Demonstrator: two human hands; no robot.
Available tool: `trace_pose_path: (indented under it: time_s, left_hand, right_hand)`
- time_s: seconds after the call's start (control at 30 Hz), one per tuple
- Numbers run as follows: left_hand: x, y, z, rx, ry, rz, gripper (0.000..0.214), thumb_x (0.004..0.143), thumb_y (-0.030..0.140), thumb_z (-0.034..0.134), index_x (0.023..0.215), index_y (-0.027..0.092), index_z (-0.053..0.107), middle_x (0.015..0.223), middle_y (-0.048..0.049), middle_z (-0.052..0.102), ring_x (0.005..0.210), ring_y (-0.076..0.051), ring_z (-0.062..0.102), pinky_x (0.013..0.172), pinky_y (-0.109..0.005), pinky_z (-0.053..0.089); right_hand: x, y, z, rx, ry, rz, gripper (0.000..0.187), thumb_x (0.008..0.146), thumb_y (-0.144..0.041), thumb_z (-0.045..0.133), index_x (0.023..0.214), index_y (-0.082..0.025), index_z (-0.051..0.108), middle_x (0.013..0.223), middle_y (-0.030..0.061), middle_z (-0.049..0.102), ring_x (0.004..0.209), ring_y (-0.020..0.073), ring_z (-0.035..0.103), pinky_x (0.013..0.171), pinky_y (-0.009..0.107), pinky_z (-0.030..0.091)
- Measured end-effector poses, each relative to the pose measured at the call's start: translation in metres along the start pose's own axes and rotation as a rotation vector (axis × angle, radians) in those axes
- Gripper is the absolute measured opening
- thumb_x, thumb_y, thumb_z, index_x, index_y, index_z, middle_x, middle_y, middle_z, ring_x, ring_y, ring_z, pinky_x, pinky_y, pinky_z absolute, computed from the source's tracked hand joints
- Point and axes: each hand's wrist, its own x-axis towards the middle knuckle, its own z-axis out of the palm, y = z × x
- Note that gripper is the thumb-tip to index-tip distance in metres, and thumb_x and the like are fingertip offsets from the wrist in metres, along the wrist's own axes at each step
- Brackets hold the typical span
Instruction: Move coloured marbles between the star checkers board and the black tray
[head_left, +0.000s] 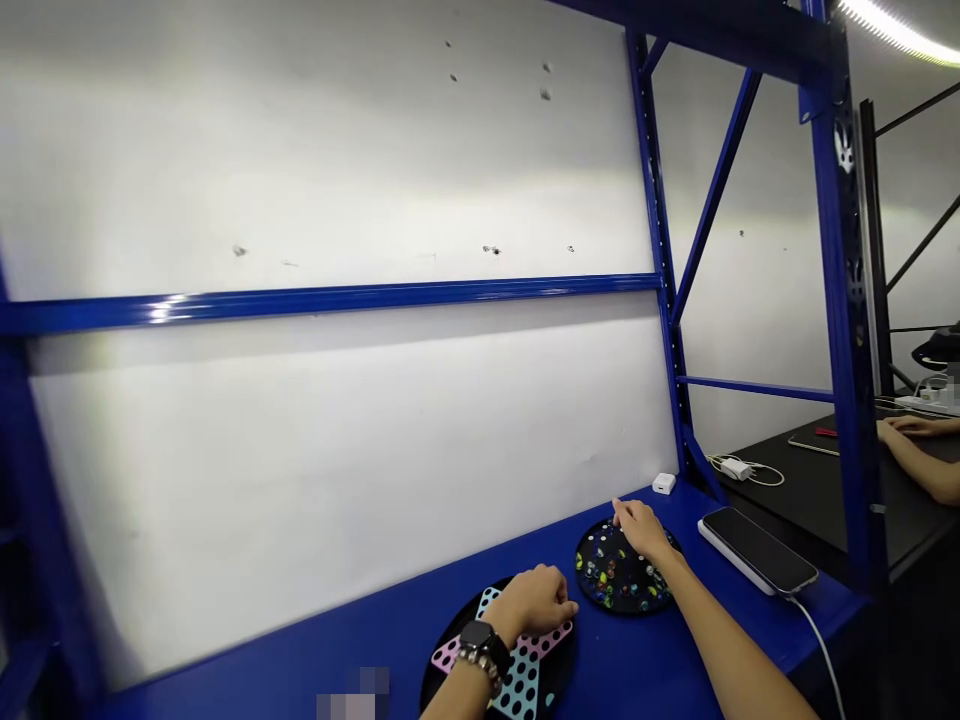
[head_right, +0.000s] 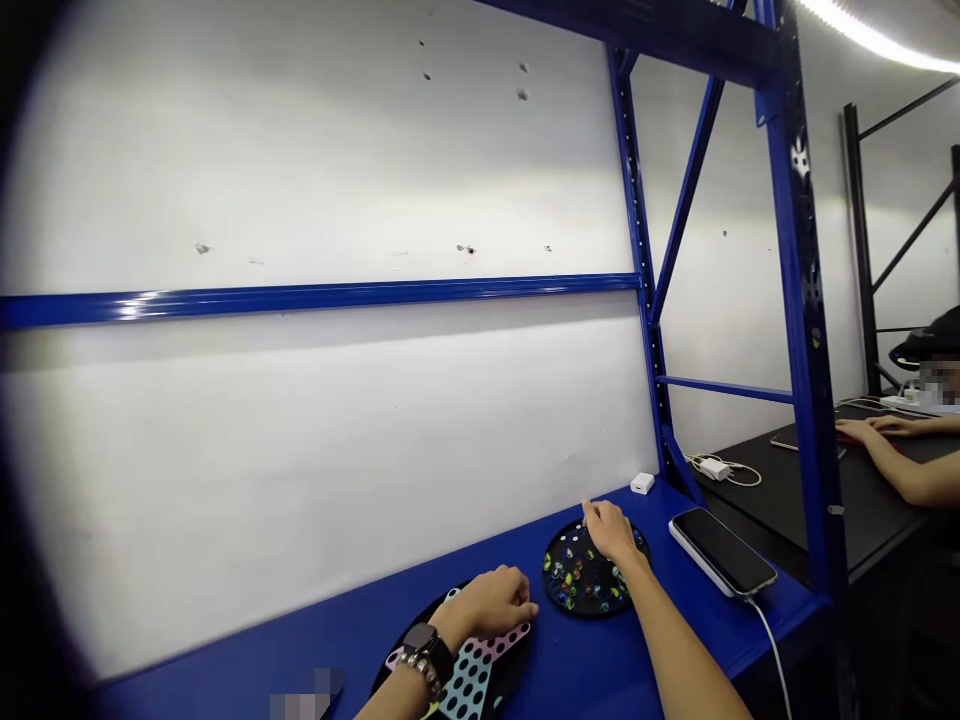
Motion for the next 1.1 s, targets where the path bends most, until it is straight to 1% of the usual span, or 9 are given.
trace_pose_path:
  time_s: [0.23,0.43,0.6,0.7,0.8,0.9,0.97,1.03,1.1]
  left_hand:
    - [0.002,-0.003,0.002,-0.138,-0.191,-0.005,0.024,0.081,0.043,0.062,0.081,0.022,0.073,0.084,-0.0033,0.076,0.075,-0.022,0.069,0.057,-0.026,0.046]
    - [0.018,0.007,0.003,-0.13,0.19,0.056,0.027,0.093,0.04,0.049,0.102,0.023,0.068,0.101,-0.0043,0.075,0.094,-0.022,0.068,0.078,-0.029,0.05]
    - [0.026,0.023,0.009,-0.087,0.192,0.091,0.025,0.086,0.026,0.057,0.109,0.026,0.067,0.117,-0.0028,0.07,0.11,-0.024,0.064,0.091,-0.032,0.049]
    - [0.008,0.018,0.005,-0.152,0.313,0.184,0.031,0.088,0.024,0.051,0.116,0.028,0.064,0.123,-0.0018,0.066,0.111,-0.021,0.063,0.094,-0.031,0.048]
    - [-0.027,0.0,0.004,-0.213,0.395,0.177,0.033,0.091,0.031,0.046,0.119,0.028,0.063,0.127,-0.0027,0.064,0.115,-0.022,0.061,0.1,-0.033,0.047]
    - [-0.059,-0.021,0.016,-0.111,0.327,0.038,0.044,0.087,0.042,0.051,0.126,0.024,0.063,0.13,-0.0083,0.064,0.12,-0.03,0.058,0.104,-0.045,0.045]
    - [-0.071,-0.028,0.032,-0.035,0.227,-0.063,0.066,0.077,0.052,0.062,0.134,0.021,0.06,0.143,-0.0136,0.056,0.132,-0.039,0.049,0.11,-0.056,0.038]
    - [-0.074,-0.028,0.048,-0.021,0.166,-0.104,0.08,0.076,0.057,0.061,0.146,0.02,0.049,0.155,-0.0153,0.042,0.144,-0.041,0.034,0.117,-0.058,0.027]
    - [-0.068,-0.023,0.058,-0.024,0.172,-0.077,0.079,0.082,0.056,0.054,0.151,0.02,0.041,0.159,-0.0146,0.035,0.148,-0.038,0.028,0.12,-0.058,0.022]
  right_hand:
    - [-0.003,-0.002,0.0,0.038,-0.005,-0.002,0.057,0.1,-0.051,0.025,0.066,-0.021,0.061,0.076,0.006,0.07,0.072,0.0213,0.063,0.07,0.029,0.042]
    - [-0.001,-0.002,0.003,0.026,-0.001,-0.004,0.055,0.1,-0.051,0.029,0.067,-0.021,0.062,0.083,0.0068,0.072,0.08,0.0215,0.064,0.071,0.028,0.04]
    - [0.002,0.003,0.006,0.012,0.004,-0.006,0.056,0.101,-0.049,0.028,0.068,-0.021,0.063,0.086,0.0065,0.073,0.083,0.0209,0.064,0.075,0.028,0.04]
    - [0.002,0.002,0.007,0.006,-0.005,-0.008,0.055,0.101,-0.049,0.029,0.07,-0.02,0.064,0.087,0.0064,0.072,0.085,0.021,0.064,0.077,0.028,0.039]
    - [-0.001,-0.002,0.008,0.014,-0.029,-0.032,0.055,0.101,-0.05,0.03,0.07,-0.02,0.064,0.084,0.0071,0.071,0.083,0.0216,0.062,0.076,0.029,0.038]
    - [-0.008,-0.012,0.011,0.007,-0.063,-0.076,0.055,0.101,-0.05,0.029,0.07,-0.02,0.063,0.082,0.0066,0.069,0.08,0.0209,0.061,0.074,0.03,0.037]
    - [-0.015,-0.022,0.016,-0.013,-0.081,-0.113,0.053,0.101,-0.05,0.03,0.071,-0.02,0.062,0.084,0.0061,0.067,0.08,0.0198,0.06,0.075,0.029,0.037]
    - [-0.024,-0.033,0.022,-0.05,-0.099,-0.165,0.051,0.101,-0.048,0.03,0.072,-0.019,0.062,0.085,0.0059,0.066,0.082,0.0191,0.059,0.077,0.029,0.037]
    - [-0.033,-0.045,0.03,-0.093,-0.128,-0.235,0.049,0.102,-0.046,0.031,0.074,-0.019,0.062,0.088,0.0058,0.065,0.086,0.0193,0.059,0.081,0.031,0.037]
